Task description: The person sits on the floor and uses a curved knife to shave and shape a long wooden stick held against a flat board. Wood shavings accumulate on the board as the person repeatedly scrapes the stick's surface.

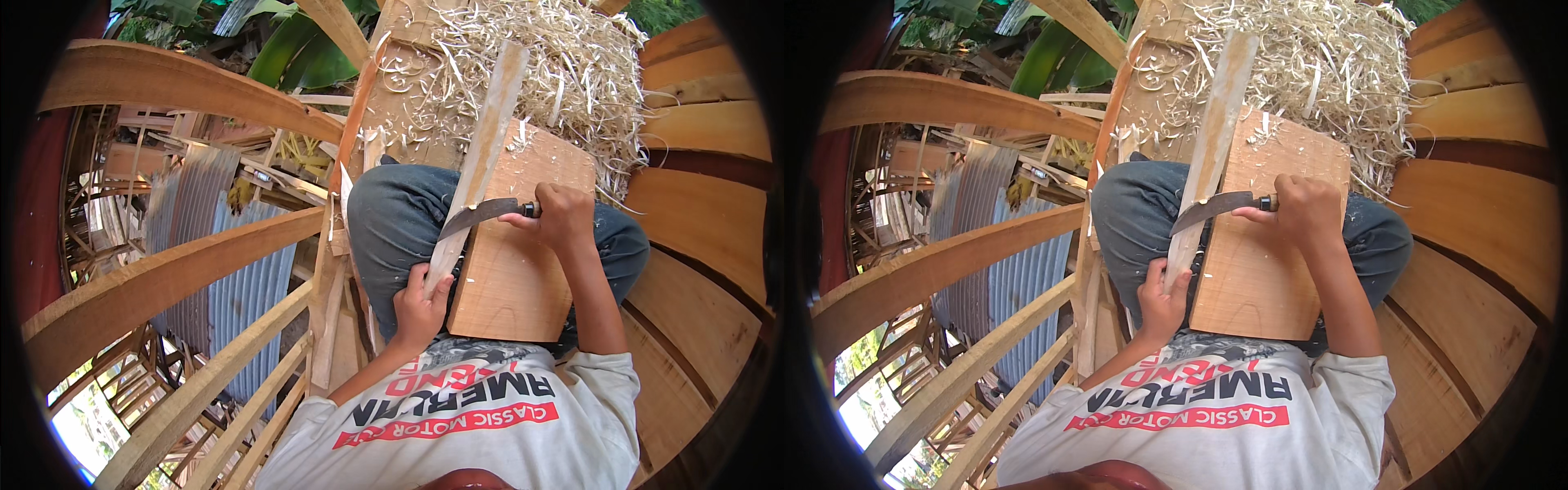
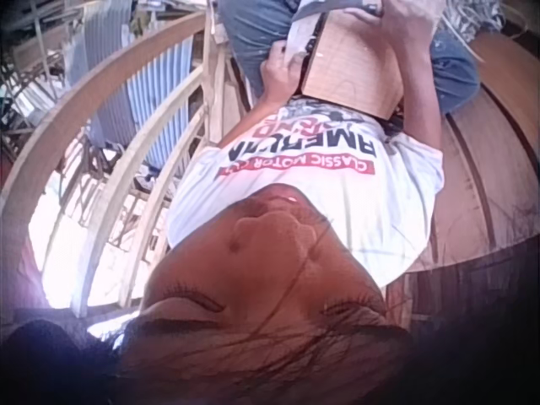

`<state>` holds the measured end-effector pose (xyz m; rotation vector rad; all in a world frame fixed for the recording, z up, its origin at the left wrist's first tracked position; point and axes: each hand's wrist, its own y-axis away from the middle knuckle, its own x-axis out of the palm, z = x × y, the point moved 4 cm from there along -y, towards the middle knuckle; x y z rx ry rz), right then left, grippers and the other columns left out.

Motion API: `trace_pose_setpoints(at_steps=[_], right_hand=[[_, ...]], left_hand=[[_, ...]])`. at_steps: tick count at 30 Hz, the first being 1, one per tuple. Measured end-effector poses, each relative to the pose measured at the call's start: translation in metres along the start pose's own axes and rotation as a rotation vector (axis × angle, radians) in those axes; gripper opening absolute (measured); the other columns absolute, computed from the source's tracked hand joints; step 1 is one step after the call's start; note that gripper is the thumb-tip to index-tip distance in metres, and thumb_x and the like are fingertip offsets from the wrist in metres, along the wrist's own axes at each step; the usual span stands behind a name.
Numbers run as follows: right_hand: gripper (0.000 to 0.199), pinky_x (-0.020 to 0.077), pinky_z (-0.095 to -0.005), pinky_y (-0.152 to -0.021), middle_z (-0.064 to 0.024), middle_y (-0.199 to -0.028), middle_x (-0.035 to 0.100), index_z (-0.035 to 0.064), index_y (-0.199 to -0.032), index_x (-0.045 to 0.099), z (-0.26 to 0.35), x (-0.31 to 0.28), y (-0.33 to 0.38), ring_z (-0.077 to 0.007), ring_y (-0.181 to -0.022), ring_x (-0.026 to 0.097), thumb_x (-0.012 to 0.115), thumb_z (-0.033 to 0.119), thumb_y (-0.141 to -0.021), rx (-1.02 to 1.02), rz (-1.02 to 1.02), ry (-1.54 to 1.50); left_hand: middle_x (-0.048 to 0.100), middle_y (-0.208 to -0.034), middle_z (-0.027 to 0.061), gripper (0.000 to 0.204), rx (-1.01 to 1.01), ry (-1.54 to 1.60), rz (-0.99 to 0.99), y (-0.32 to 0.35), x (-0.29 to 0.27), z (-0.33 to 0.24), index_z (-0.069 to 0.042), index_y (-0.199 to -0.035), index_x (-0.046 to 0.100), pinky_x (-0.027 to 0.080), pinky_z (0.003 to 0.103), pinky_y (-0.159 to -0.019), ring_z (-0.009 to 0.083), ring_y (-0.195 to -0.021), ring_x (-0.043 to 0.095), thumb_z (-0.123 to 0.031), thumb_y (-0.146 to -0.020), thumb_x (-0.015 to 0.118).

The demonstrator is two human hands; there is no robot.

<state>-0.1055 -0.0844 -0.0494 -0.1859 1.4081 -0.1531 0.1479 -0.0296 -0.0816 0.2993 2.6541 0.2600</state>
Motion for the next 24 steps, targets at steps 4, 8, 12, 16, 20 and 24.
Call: trace_pose_setpoints(at_steps=[4,8,12,16,20,24], right_hand=[[0.065,0.0409,-0.0326,-0.042,-0.0030,-0.046,0.044,0.0095,-0.056,0.045,-0.005,-0.002,-0.005,-0.0212,-0.042,0.052,0.069,0.070,-0.061,0.049,0.007,0.009],[0.067,0.0413,-0.0324,-0.042,-0.0033,-0.046,0.044,0.0098,-0.054,0.045,-0.008,0.002,-0.009,-0.0208,-0.041,0.052,0.069,0.072,-0.061,0.011,-0.022,0.008],[0.065,0.0417,-0.0337,-0.044,-0.0058,-0.045,0.046,0.0083,-0.054,0.047,-0.009,-0.003,-0.023,-0.0221,-0.045,0.055,0.068,0.069,-0.066,-0.005,-0.017,0.052],[0.087,0.0459,-0.0486,-0.064,-0.0245,-0.062,0.059,-0.0068,-0.064,0.059,-0.177,-0.047,-0.052,-0.0422,-0.068,0.061,0.044,0.077,-0.079,0.985,-0.087,-0.087],[0.082,0.0478,-0.0501,-0.070,-0.0274,-0.076,0.063,-0.0038,-0.078,0.067,-0.149,-0.065,-0.083,-0.0430,-0.077,0.063,0.043,0.075,-0.081,0.687,0.055,0.105],[0.064,0.0371,-0.0457,-0.052,-0.0181,-0.053,0.049,-0.0033,-0.061,0.055,-0.120,-0.041,-0.037,-0.0348,-0.050,0.049,0.061,0.057,-0.082,0.555,-0.034,-0.079]], left_hand=[[0.064,-0.070,0.0182,0.026,0.042,0.000,-0.005,-0.001,0.000,0.000,-0.001,-0.099,0.054,0.048,0.035,-0.052,0.0331,-0.063,0.067,-0.024,-0.090,0.064],[0.061,-0.066,0.0117,0.023,0.041,0.007,-0.003,-0.002,0.000,0.000,0.000,-0.098,0.053,0.043,0.029,-0.050,0.0164,-0.058,0.057,-0.020,-0.091,0.063],[0.063,-0.068,0.0196,0.026,0.037,-0.001,-0.016,-0.003,-0.002,-0.001,-0.002,-0.097,0.053,0.047,0.036,-0.050,0.0352,-0.062,0.066,-0.025,-0.090,0.064],[0.062,-0.066,0.0194,0.026,0.065,-0.016,0.031,0.007,0.000,-0.009,-0.004,-0.097,0.054,0.047,0.038,-0.049,0.0359,-0.061,0.065,-0.027,-0.090,0.064],[0.063,-0.067,0.0186,0.027,0.060,-0.061,-0.012,0.004,-0.008,-0.003,-0.004,-0.096,0.054,0.049,0.040,-0.049,0.0360,-0.062,0.065,-0.028,-0.089,0.064],[0.064,-0.069,0.0181,0.028,0.108,-0.004,0.019,-0.001,0.000,-0.005,-0.004,-0.095,0.054,0.050,0.040,-0.050,0.0361,-0.063,0.066,-0.028,-0.088,0.065]])
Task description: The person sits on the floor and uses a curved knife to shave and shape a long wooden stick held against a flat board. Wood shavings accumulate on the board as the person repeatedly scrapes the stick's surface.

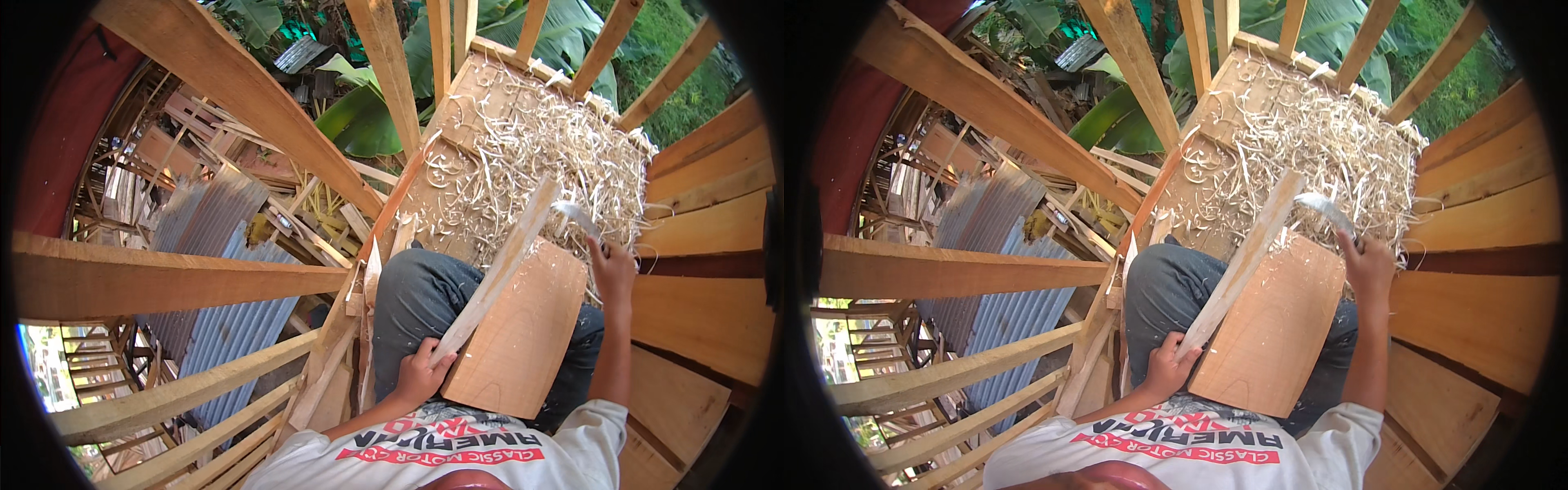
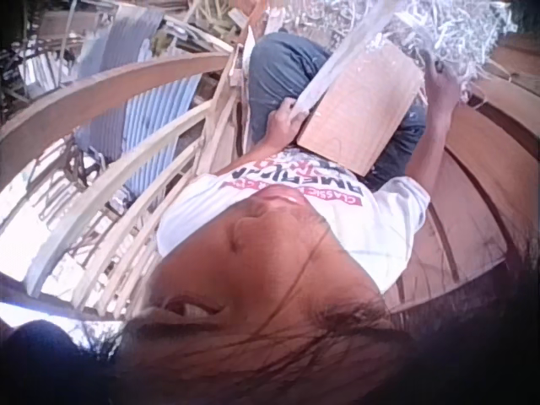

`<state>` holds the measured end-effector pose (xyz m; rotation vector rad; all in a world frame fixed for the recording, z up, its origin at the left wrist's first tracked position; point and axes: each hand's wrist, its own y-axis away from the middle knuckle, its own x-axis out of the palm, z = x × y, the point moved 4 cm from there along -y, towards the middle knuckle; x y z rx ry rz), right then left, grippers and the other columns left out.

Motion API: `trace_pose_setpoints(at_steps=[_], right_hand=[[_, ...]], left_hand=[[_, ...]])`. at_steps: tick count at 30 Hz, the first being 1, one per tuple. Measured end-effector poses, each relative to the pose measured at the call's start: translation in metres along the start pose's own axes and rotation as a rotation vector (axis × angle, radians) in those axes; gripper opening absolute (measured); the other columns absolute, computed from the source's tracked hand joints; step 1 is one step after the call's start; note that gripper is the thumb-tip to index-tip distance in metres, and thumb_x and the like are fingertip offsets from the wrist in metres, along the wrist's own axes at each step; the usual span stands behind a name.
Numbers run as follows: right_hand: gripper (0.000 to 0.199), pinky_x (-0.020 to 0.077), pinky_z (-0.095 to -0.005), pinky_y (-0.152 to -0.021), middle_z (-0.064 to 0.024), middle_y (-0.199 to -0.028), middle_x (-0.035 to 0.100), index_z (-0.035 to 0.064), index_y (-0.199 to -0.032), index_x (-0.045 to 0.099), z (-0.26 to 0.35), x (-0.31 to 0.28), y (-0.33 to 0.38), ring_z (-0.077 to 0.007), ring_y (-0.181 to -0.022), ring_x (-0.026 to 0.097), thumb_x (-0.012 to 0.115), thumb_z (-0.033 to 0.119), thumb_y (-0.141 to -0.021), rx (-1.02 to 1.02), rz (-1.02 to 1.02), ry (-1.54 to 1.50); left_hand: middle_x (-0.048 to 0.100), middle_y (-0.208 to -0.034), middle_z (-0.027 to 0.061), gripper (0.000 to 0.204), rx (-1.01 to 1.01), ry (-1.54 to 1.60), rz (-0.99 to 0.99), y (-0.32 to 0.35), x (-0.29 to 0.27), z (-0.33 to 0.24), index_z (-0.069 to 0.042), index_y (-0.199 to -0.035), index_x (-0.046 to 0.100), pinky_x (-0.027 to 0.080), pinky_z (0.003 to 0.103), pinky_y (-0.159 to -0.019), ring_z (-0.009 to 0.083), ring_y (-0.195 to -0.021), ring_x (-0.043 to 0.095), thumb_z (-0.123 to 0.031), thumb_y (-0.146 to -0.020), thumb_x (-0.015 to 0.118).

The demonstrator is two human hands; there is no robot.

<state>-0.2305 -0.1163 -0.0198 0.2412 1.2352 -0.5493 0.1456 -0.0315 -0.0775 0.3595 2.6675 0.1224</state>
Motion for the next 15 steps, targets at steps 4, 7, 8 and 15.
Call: trace_pose_setpoints(at_steps=[4,7,8,15], right_hand=[[0.056,0.0323,-0.0416,-0.046,-0.0145,-0.047,0.043,-0.0029,-0.060,0.052,0.015,0.035,0.040,-0.0295,-0.043,0.041,0.067,0.046,-0.082,-0.059,0.057,-0.206],[0.052,0.0307,-0.0409,-0.045,-0.0139,-0.047,0.042,-0.0026,-0.060,0.052,0.013,0.040,0.049,-0.0276,-0.042,0.039,0.069,0.041,-0.082,-0.077,0.056,-0.230],[0.051,0.0304,-0.0408,-0.045,-0.0136,-0.047,0.042,-0.0025,-0.060,0.052,0.012,0.037,0.048,-0.0270,-0.041,0.039,0.069,0.040,-0.082,-0.072,0.043,-0.239],[0.051,0.0301,-0.0376,-0.045,-0.0099,-0.045,0.042,-0.0021,-0.058,0.051,-0.036,0.023,0.028,-0.0203,-0.041,0.036,0.067,0.038,-0.084,0.011,0.055,-0.259]], left_hand=[[0.064,-0.071,0.0163,0.028,-0.060,0.108,0.059,0.009,-0.008,0.016,-0.003,-0.095,0.053,0.049,0.034,-0.050,0.0287,-0.061,0.066,-0.028,-0.089,0.064],[0.063,-0.069,0.0087,0.028,-0.236,0.260,0.190,0.008,-0.010,0.020,-0.003,-0.098,0.051,0.045,0.027,-0.048,0.0156,-0.053,0.061,-0.027,-0.090,0.064],[0.062,-0.068,0.0059,0.028,-0.313,0.326,0.241,0.008,-0.009,0.020,-0.004,-0.099,0.051,0.044,0.025,-0.047,0.0108,-0.050,0.058,-0.026,-0.090,0.065],[0.056,-0.077,0.0017,0.028,-0.222,0.531,0.338,0.012,-0.013,0.011,-0.004,-0.111,0.046,0.041,0.020,-0.049,0.0046,-0.054,0.051,-0.007,-0.088,0.062]])
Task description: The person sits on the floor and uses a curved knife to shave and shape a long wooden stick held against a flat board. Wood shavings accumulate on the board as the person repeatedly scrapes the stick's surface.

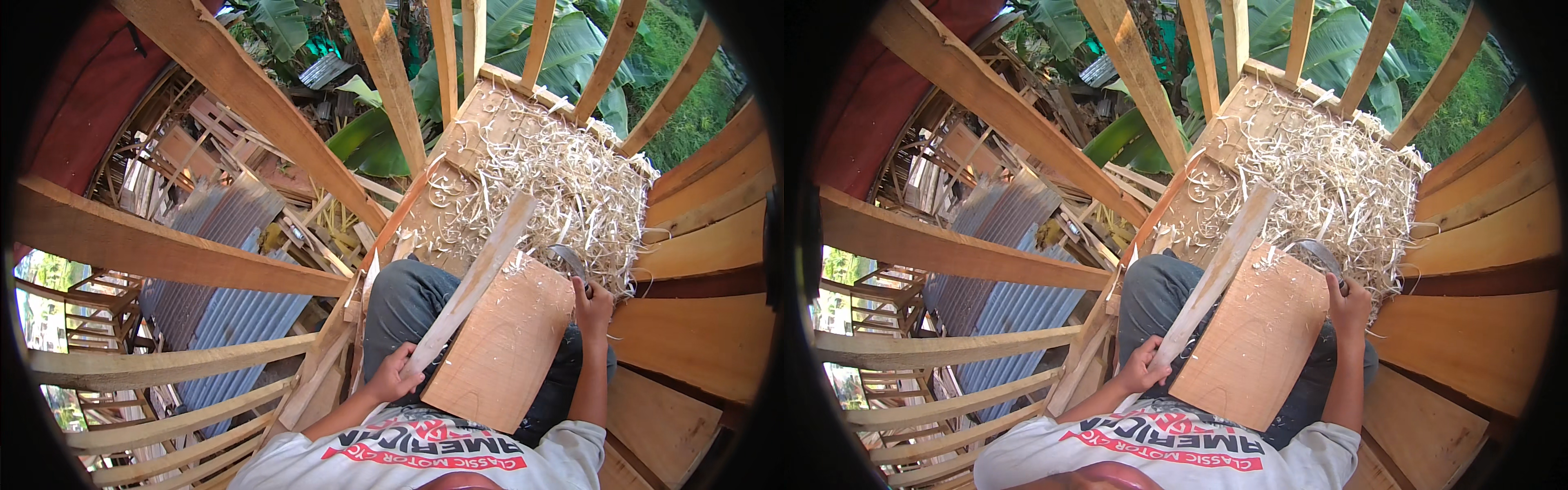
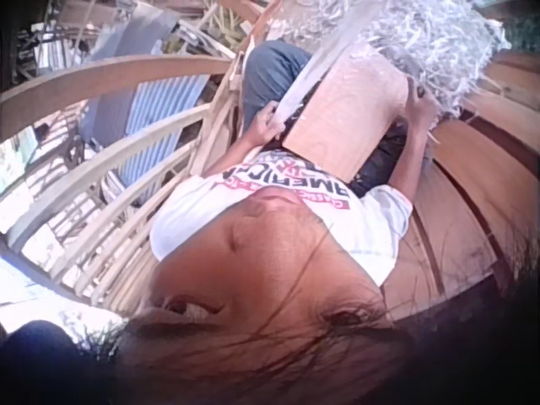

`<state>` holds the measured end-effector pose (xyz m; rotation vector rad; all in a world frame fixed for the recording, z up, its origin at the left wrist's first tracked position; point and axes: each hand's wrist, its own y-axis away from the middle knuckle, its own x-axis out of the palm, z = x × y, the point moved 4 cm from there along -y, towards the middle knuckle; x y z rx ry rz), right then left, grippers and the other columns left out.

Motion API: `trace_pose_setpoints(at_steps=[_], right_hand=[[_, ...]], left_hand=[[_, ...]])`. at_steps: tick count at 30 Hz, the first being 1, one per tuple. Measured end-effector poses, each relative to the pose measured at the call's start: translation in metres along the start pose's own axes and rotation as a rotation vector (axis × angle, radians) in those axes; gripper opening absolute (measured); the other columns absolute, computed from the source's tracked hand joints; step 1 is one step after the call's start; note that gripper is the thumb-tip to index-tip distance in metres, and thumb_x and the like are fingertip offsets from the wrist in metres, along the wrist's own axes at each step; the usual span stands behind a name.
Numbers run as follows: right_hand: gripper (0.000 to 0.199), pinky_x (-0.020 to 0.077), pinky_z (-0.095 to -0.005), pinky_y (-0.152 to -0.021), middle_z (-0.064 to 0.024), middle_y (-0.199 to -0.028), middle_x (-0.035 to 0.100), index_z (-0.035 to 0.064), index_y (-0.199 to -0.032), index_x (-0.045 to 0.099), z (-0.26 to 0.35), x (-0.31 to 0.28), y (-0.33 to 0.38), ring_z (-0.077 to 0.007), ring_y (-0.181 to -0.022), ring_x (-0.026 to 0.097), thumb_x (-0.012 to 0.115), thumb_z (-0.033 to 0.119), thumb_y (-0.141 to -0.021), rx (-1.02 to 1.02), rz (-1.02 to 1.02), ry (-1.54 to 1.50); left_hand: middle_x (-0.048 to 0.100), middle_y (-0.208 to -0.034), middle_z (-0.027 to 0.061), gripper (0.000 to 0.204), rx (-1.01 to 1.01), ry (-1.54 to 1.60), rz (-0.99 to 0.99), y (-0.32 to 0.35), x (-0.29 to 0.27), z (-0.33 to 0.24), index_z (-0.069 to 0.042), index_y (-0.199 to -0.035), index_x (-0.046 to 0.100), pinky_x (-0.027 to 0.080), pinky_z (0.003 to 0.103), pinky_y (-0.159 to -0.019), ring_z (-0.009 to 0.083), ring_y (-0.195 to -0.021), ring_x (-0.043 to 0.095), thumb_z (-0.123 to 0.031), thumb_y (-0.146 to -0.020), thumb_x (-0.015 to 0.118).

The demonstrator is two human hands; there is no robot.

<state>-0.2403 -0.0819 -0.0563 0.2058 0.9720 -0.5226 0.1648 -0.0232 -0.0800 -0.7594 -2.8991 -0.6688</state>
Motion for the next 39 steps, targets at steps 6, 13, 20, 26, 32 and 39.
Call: trace_pose_setpoints(at_steps=[6,13,20,26,32,39], right_hand=[[0.049,0.0298,-0.0329,-0.047,0.0001,-0.047,0.038,-0.0019,-0.059,0.051,-0.063,0.017,0.010,-0.0089,-0.049,0.034,0.067,0.035,-0.086,0.254,-0.046,-0.314],[0.058,0.0255,-0.0345,-0.046,-0.0021,-0.047,0.034,-0.0036,-0.058,0.047,-0.048,0.011,0.005,-0.0116,-0.049,0.031,0.066,0.043,-0.086,0.205,-0.012,-0.315],[0.053,0.0273,-0.0346,-0.045,-0.0038,-0.044,0.036,-0.0060,-0.063,0.053,-0.045,0.008,0.007,-0.0124,-0.046,0.031,0.065,0.040,-0.088,0.143,-0.080,-0.305],[0.041,0.0327,-0.0374,-0.046,-0.0130,-0.046,0.043,-0.0051,-0.065,0.056,-0.049,0.010,0.005,-0.0222,-0.042,0.038,0.066,0.029,-0.085,0.065,-0.120,-0.211],[0.032,0.0407,-0.0448,-0.052,-0.0187,-0.052,0.052,-0.0029,-0.066,0.060,-0.021,0.007,0.018,-0.0368,-0.050,0.053,0.070,0.025,-0.078,-0.009,-0.081,-0.046],[0.025,0.0458,-0.0411,-0.051,-0.0144,-0.054,0.057,0.0051,-0.061,0.061,0.084,0.028,0.056,-0.0336,-0.051,0.058,0.065,0.022,-0.078,-0.307,0.109,0.014]], left_hand=[[0.056,-0.073,0.0014,0.032,-0.089,0.067,0.053,-0.006,-0.001,-0.007,-0.002,-0.119,0.047,0.043,0.021,-0.047,0.0062,-0.051,0.051,-0.004,-0.089,0.061],[0.056,-0.066,0.0029,0.035,-0.152,0.090,0.018,-0.008,-0.006,-0.004,-0.004,-0.120,0.047,0.044,0.022,-0.042,0.0082,-0.048,0.053,-0.005,-0.089,0.063],[0.059,-0.067,0.0045,0.032,-0.141,0.096,-0.034,-0.013,-0.001,-0.005,-0.002,-0.116,0.049,0.050,0.024,-0.045,0.0116,-0.050,0.059,-0.008,-0.088,0.064],[0.059,-0.067,0.0040,0.026,-0.218,0.035,-0.013,-0.014,0.005,-0.022,-0.003,-0.114,0.050,0.046,0.022,-0.043,0.0095,-0.047,0.055,-0.013,-0.092,0.060],[0.051,-0.063,-0.0023,0.023,-0.299,0.116,-0.060,-0.017,0.010,-0.021,-0.005,-0.111,0.052,0.030,0.020,-0.041,0.0032,-0.046,0.038,-0.020,-0.094,0.058],[0.053,-0.069,-0.0027,0.033,-0.179,-0.065,-0.197,-0.018,0.007,-0.011,0.000,-0.114,0.056,0.039,0.020,-0.049,0.0036,-0.056,0.047,-0.025,-0.093,0.060]])
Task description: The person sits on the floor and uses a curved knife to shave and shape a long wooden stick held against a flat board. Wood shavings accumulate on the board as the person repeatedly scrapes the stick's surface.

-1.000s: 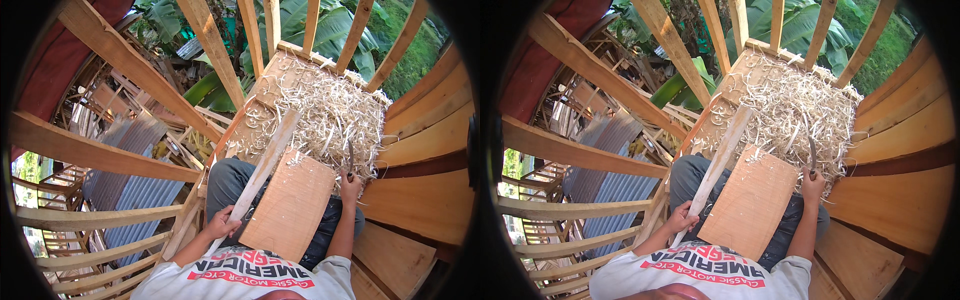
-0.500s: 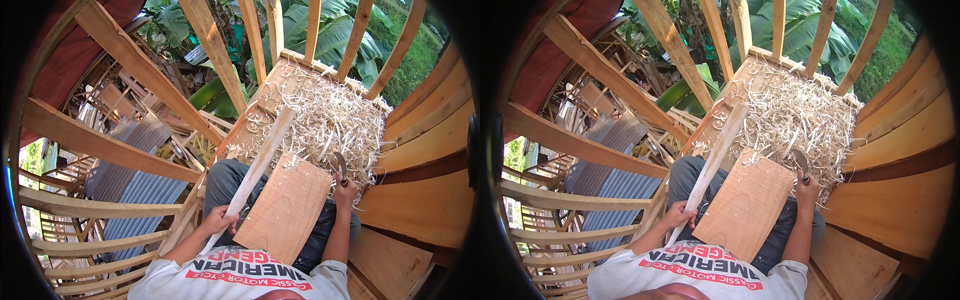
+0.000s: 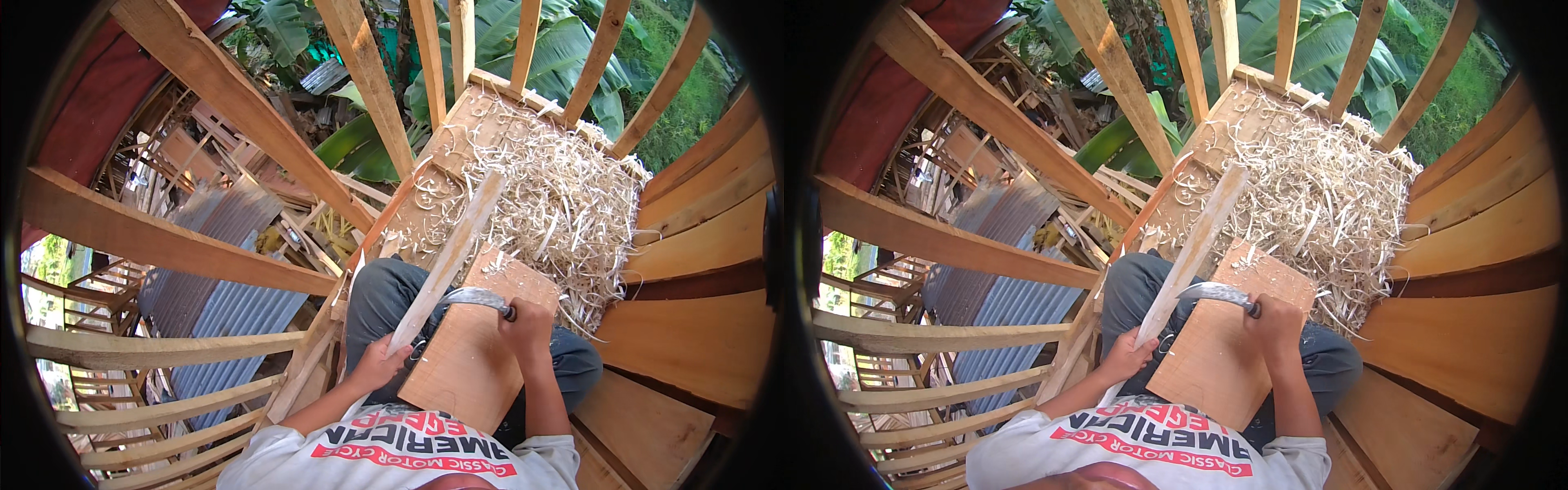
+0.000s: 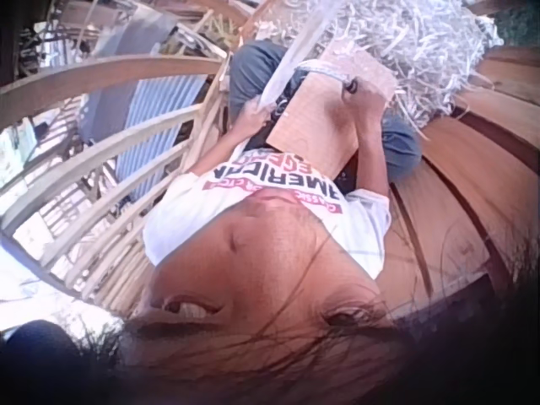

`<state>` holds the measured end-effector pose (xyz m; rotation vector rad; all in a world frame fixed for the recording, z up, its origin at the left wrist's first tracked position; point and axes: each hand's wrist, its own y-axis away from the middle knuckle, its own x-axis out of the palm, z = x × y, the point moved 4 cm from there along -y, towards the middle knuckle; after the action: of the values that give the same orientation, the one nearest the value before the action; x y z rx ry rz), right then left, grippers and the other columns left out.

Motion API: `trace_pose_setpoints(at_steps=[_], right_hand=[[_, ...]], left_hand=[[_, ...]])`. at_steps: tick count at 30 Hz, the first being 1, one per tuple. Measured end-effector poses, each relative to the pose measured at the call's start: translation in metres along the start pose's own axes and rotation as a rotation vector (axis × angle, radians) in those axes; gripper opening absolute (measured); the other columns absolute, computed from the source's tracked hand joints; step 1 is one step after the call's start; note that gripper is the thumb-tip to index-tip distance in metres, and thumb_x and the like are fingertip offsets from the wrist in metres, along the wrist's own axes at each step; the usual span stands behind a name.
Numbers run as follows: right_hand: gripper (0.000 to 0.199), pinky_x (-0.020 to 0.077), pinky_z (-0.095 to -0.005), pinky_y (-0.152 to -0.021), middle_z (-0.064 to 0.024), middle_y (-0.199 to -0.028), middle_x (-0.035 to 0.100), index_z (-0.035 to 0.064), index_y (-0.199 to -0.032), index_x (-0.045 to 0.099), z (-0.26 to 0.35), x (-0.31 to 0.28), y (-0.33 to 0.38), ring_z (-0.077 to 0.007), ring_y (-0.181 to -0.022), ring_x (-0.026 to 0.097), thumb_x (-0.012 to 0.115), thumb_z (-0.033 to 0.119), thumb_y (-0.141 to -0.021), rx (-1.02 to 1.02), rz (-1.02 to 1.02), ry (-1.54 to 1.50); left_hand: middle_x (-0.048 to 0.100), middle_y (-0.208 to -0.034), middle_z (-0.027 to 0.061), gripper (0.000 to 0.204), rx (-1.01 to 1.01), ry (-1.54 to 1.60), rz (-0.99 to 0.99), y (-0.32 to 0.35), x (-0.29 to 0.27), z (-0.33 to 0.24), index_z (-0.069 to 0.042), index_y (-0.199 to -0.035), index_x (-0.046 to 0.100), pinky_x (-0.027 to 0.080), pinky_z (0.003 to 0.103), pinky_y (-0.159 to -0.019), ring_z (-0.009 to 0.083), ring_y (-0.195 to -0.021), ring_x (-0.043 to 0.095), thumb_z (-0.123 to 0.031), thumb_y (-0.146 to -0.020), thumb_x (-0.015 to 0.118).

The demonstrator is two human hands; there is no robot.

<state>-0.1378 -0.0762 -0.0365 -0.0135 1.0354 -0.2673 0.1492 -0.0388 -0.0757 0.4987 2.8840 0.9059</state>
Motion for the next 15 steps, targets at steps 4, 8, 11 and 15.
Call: trace_pose_setpoints(at_steps=[4,8,11,15], right_hand=[[0.021,0.0470,-0.0385,-0.048,-0.0120,-0.055,0.059,0.0075,-0.060,0.062,0.030,0.013,-0.023,-0.0290,-0.050,0.060,0.064,0.022,-0.076,-0.188,0.082,0.088],[0.017,0.0476,-0.0371,-0.048,-0.0106,-0.057,0.061,0.0079,-0.062,0.063,0.037,0.019,-0.030,-0.0262,-0.052,0.062,0.064,0.021,-0.071,-0.277,0.187,0.161],[0.013,0.0490,-0.0386,-0.053,-0.0109,-0.059,0.061,0.0088,-0.066,0.064,0.038,0.031,-0.023,-0.0278,-0.054,0.062,0.064,0.021,-0.072,-0.205,0.311,0.194],[0.008,0.0492,-0.0376,-0.054,-0.0099,-0.059,0.061,0.0098,-0.067,0.064,0.031,0.029,-0.027,-0.0276,-0.055,0.062,0.065,0.018,-0.068,-0.134,0.239,0.139]], left_hand=[[0.058,-0.073,-0.0002,0.031,0.125,-0.139,-0.072,0.000,0.001,-0.001,0.001,-0.109,0.058,0.043,0.024,-0.053,0.0061,-0.060,0.052,-0.025,-0.092,0.061],[0.056,-0.068,-0.0019,0.027,0.096,-0.128,-0.083,-0.002,0.002,-0.002,0.001,-0.103,0.060,0.041,0.023,-0.051,0.0052,-0.058,0.051,-0.024,-0.092,0.061],[0.055,-0.065,-0.0020,0.025,0.063,-0.062,-0.093,-0.004,0.001,0.002,0.001,-0.099,0.060,0.040,0.022,-0.051,0.0047,-0.058,0.050,-0.023,-0.091,0.062],[0.057,-0.065,0.0039,0.025,0.125,-0.174,-0.117,-0.007,0.002,0.005,0.003,-0.097,0.059,0.041,0.025,-0.053,0.0048,-0.062,0.049,-0.021,-0.091,0.063]])
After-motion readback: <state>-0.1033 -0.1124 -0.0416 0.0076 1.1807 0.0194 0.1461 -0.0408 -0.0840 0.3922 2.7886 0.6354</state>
